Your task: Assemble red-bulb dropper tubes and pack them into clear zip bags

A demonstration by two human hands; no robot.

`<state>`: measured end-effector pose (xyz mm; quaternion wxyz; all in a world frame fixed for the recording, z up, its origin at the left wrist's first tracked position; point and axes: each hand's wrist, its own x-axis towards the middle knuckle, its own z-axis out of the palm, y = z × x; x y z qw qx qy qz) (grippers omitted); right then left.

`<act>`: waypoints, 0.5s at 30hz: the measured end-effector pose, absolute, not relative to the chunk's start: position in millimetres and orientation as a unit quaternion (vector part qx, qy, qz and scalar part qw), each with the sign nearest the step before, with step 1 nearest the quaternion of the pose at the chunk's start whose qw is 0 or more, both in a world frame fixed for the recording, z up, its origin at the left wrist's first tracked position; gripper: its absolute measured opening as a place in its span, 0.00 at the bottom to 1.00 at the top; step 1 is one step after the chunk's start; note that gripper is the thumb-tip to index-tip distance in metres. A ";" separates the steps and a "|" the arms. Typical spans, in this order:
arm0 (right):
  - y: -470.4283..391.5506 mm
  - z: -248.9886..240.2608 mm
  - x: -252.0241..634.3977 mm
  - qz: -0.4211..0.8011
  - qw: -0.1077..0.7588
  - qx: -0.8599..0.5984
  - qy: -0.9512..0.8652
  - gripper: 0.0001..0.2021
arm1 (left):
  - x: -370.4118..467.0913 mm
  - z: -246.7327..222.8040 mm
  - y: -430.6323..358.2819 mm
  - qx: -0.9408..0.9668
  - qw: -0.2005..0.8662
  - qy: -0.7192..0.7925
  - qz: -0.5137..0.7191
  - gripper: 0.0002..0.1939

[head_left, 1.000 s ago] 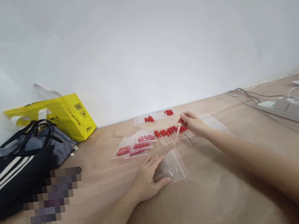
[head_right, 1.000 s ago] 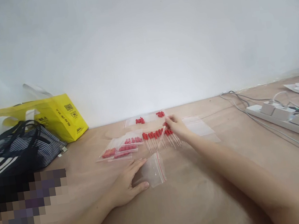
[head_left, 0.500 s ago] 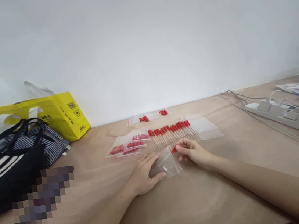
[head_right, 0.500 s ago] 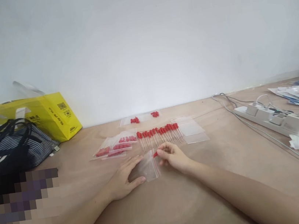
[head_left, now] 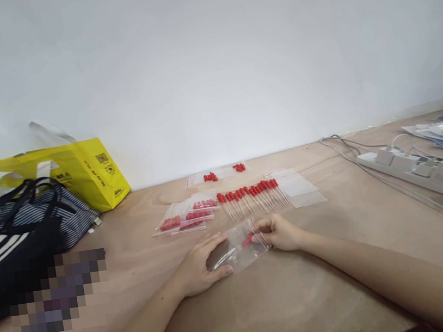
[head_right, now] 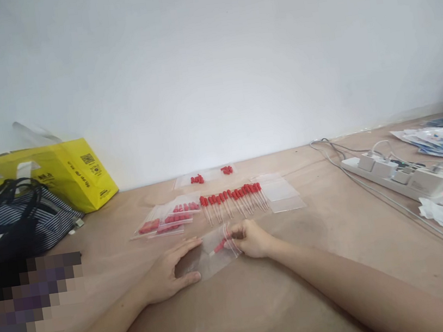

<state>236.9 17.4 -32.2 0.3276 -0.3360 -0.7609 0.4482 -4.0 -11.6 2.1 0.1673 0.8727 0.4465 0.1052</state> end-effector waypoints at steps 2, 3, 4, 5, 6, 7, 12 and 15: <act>17.4 -31.3 238.1 0.377 0.321 -0.330 -0.803 0.10 | -2.0 2.0 -11.5 0.875 0.170 0.443 0.100 0.32; 18.7 -30.1 239.2 0.351 0.311 -0.326 -0.821 0.10 | -0.8 1.9 -11.2 0.876 0.171 0.439 0.098 0.33; 21.3 -28.2 240.8 0.343 0.293 -0.321 -0.833 0.10 | 0.2 1.8 -11.0 0.878 0.171 0.436 0.097 0.33; 25.6 -25.7 242.4 0.351 0.268 -0.318 -0.839 0.11 | 0.8 1.8 -10.7 0.880 0.172 0.433 0.096 0.33; 31.5 -22.5 243.9 0.365 0.249 -0.325 -0.836 0.11 | 1.0 1.9 -10.4 0.880 0.172 0.431 0.097 0.33; 38.9 -18.8 244.7 0.367 0.244 -0.352 -0.826 0.11 | 0.8 2.1 -10.3 0.881 0.171 0.430 0.099 0.32; 86.5 -0.1 226.0 0.220 0.337 -0.555 -0.728 0.09 | -0.5 4.4 -10.7 0.882 0.174 0.427 0.099 0.32; 110.8 4.5 197.0 0.196 0.342 -0.593 -0.702 0.14 | -0.5 4.7 -11.5 0.881 0.178 0.427 0.099 0.32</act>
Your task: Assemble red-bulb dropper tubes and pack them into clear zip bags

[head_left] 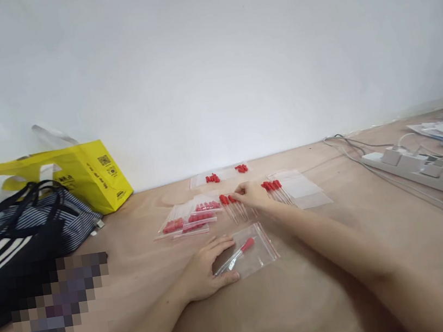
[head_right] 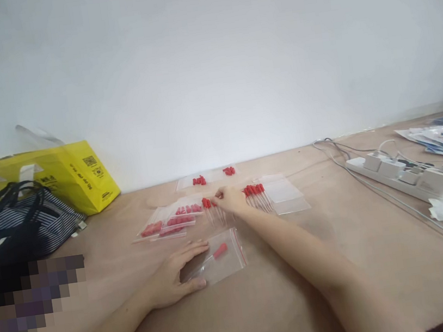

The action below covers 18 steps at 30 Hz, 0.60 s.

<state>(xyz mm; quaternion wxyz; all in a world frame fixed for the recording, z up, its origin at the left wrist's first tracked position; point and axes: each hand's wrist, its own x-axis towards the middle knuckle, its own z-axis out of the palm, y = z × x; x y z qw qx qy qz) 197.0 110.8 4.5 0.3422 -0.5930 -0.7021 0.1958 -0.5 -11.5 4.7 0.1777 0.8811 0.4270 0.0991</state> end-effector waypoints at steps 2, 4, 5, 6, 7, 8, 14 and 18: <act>122.7 4.4 176.7 0.185 0.329 -0.626 -0.683 0.17 | -0.7 3.9 -11.9 0.882 0.182 0.423 0.102 0.31; 131.5 2.8 160.0 0.187 0.324 -0.636 -0.675 0.17 | -1.1 3.0 -12.0 0.884 0.183 0.416 0.106 0.31; 134.8 1.8 153.9 0.193 0.325 -0.635 -0.674 0.15 | -1.3 2.7 -12.1 0.885 0.184 0.414 0.109 0.31; 137.5 0.8 149.6 0.200 0.328 -0.633 -0.672 0.12 | -1.5 2.6 -12.1 0.885 0.185 0.412 0.111 0.31; 139.6 0.1 147.2 0.209 0.332 -0.632 -0.669 0.10 | -1.6 2.7 -12.2 0.885 0.186 0.411 0.113 0.31; 141.3 -0.1 146.9 0.220 0.338 -0.630 -0.663 0.08 | -1.8 2.9 -12.3 0.886 0.187 0.409 0.114 0.31; 132.2 5.4 187.8 0.316 0.429 -0.578 -0.617 0.08 | -2.6 1.6 -13.1 0.877 0.197 0.424 0.111 0.32; 101.4 -0.6 238.6 0.350 0.503 -0.547 -0.570 0.10 | -1.5 -1.0 -12.8 0.865 0.205 0.443 0.116 0.36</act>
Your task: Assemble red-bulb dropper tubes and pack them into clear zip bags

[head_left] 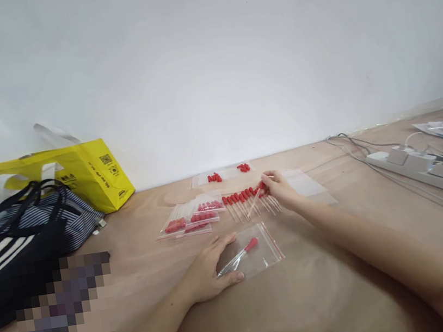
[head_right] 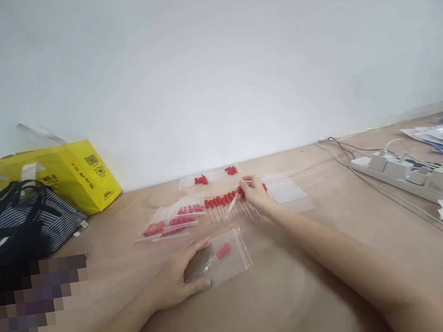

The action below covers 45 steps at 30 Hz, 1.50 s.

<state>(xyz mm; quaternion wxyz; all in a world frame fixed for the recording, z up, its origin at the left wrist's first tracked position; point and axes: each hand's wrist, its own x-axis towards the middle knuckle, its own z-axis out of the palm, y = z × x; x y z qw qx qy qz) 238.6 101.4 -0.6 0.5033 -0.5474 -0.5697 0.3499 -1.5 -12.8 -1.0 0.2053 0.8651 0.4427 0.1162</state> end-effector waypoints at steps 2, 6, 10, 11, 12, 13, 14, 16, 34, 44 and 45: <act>83.8 -9.2 259.1 0.388 0.564 -0.506 -0.525 0.10 | -0.4 -1.0 -12.5 0.863 0.207 0.445 0.118 0.36; 59.2 -24.8 275.4 0.456 0.611 -0.465 -0.449 0.16 | 0.8 0.3 -12.1 0.863 0.205 0.446 0.121 0.35; 48.6 -29.2 265.5 0.503 0.603 -0.461 -0.414 0.15 | 1.0 1.0 -12.3 0.866 0.205 0.437 0.131 0.35; 46.2 -29.4 261.6 0.518 0.597 -0.456 -0.409 0.15 | 1.2 1.0 -12.5 0.865 0.207 0.438 0.130 0.35; 43.4 -29.5 257.9 0.536 0.588 -0.450 -0.407 0.15 | 1.5 1.0 -12.6 0.864 0.209 0.439 0.129 0.35; 40.1 -29.6 254.5 0.553 0.574 -0.442 -0.411 0.15 | 1.7 0.8 -12.6 0.864 0.209 0.440 0.128 0.35; 36.5 -29.6 251.6 0.568 0.556 -0.434 -0.425 0.16 | 2.0 0.7 -12.6 0.864 0.209 0.440 0.128 0.35; 29.0 -29.3 247.2 0.577 0.509 -0.419 -0.482 0.17 | 2.5 0.4 -12.3 0.865 0.207 0.438 0.132 0.35; 14.4 -28.4 240.0 0.473 0.333 -0.334 -0.744 0.12 | 3.0 0.3 -13.9 0.860 0.202 0.458 0.098 0.37; 59.4 -24.9 250.9 0.389 0.219 -0.439 -0.780 0.10 | 2.8 0.0 -12.9 0.866 0.191 0.452 0.097 0.37; 68.7 -20.9 252.6 0.343 0.237 -0.471 -0.778 0.09 | 2.4 -0.5 -12.8 0.866 0.191 0.452 0.098 0.37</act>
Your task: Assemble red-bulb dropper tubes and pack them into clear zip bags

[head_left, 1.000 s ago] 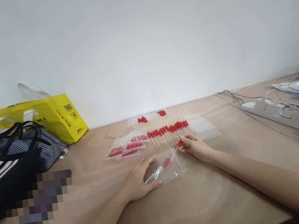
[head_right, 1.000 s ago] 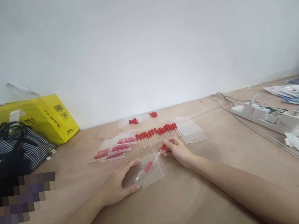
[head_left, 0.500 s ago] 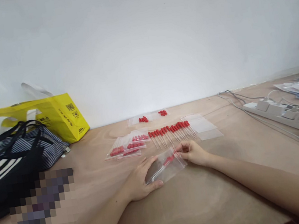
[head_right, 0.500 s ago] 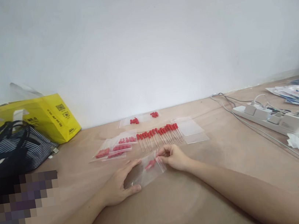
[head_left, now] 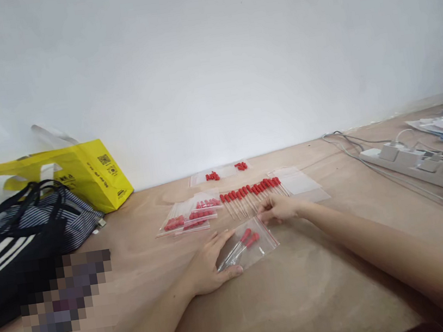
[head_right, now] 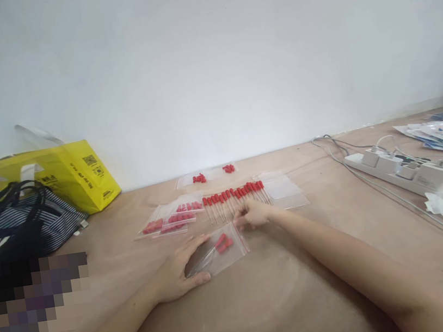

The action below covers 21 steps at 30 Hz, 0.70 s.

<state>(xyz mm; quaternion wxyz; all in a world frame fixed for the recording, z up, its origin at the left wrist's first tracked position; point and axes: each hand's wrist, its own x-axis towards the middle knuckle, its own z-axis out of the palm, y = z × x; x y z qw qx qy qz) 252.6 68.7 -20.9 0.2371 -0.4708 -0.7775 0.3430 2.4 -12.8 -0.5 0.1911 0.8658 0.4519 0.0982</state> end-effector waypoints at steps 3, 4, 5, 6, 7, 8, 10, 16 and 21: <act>95.6 -10.9 244.3 0.266 0.286 -0.525 -0.756 0.09 | 1.4 -1.8 -12.5 0.867 0.192 0.447 0.105 0.37; 103.5 -8.9 236.6 0.245 0.294 -0.537 -0.751 0.10 | 1.2 -2.1 -12.4 0.868 0.192 0.445 0.106 0.37; 110.7 -7.5 227.1 0.225 0.299 -0.548 -0.749 0.10 | 1.1 -2.4 -12.3 0.870 0.191 0.443 0.105 0.37; 117.2 -6.7 216.4 0.207 0.301 -0.553 -0.748 0.10 | 0.9 -2.6 -12.2 0.871 0.190 0.441 0.103 0.37; 122.9 -6.3 205.3 0.192 0.302 -0.555 -0.751 0.11 | 0.8 -2.6 -12.2 0.872 0.190 0.439 0.102 0.38; 127.9 -6.3 194.6 0.179 0.302 -0.552 -0.756 0.11 | 0.8 -2.6 -12.2 0.873 0.190 0.438 0.101 0.38; 136.2 -6.7 176.5 0.162 0.302 -0.549 -0.762 0.11 | 0.7 -2.1 -12.5 0.872 0.192 0.439 0.099 0.38; 150.0 -10.2 153.5 0.185 0.316 -0.554 -0.747 0.06 | 1.3 0.0 -14.2 0.872 0.193 0.438 0.101 0.38; 149.9 -1.6 160.4 0.265 0.390 -0.548 -0.691 0.05 | 1.8 0.6 -14.5 0.879 0.185 0.428 0.104 0.37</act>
